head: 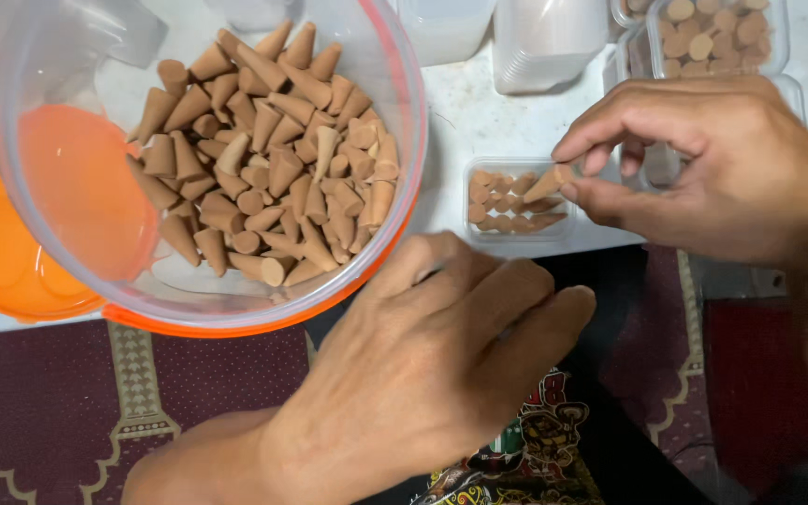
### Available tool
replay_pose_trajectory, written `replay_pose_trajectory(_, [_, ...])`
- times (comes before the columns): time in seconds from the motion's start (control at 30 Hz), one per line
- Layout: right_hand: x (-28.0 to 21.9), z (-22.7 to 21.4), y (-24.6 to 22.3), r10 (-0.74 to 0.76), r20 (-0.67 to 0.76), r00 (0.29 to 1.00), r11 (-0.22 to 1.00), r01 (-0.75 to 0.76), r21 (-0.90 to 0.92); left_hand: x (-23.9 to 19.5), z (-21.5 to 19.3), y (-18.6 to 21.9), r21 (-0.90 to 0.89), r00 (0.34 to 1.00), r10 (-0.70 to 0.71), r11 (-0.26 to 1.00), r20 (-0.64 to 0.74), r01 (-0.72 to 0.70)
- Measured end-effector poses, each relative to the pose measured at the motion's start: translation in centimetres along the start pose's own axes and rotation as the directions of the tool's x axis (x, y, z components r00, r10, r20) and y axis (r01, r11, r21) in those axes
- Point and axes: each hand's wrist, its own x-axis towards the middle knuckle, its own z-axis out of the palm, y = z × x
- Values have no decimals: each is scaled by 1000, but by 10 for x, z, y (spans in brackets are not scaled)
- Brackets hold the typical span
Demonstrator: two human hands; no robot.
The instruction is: The person sorts small, cone-shaped clay objects from a large orange-rimmed bowl into smaller clear plastic containers. They pick up handfuls of cones and place them into the containers, arranging them neatly.
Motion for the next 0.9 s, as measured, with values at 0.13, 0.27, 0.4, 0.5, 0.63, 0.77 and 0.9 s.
replay_pose_trajectory(0.13, [-16, 34, 21, 42, -44, 998, 999, -42, 12, -16, 47, -16, -80, 965, -162, 980, 207, 182])
replay_pose_trajectory(0.27, [-18, 60, 36, -67, -118, 991, 997, 62, -51, -26, 86, -44, -12, 928, -327, 942, 177, 334])
replay_pose_trajectory(0.4, [-17, 77, 45, -119, -134, 984, 989, 105, -108, -37, 118, -68, -9, 885, -459, 887, 83, 461])
replay_pose_trajectory(0.5, [-16, 83, 44, -92, -138, 986, 990, 76, -120, -38, 128, -77, 7, 876, -476, 879, 75, 477])
replay_pose_trajectory(0.63, [-15, 97, 51, -140, -156, 978, 974, 107, -202, -36, 128, -79, -7, 877, -474, 879, 83, 476])
replay_pose_trajectory(0.77, [-16, 105, 54, -123, -155, 980, 949, 71, -307, -36, 130, -83, -19, 888, -455, 889, 72, 457])
replay_pose_trajectory(0.9, [-19, 111, 56, -143, -148, 979, 929, 81, -362, -36, 131, -85, -34, 885, -458, 886, 85, 462])
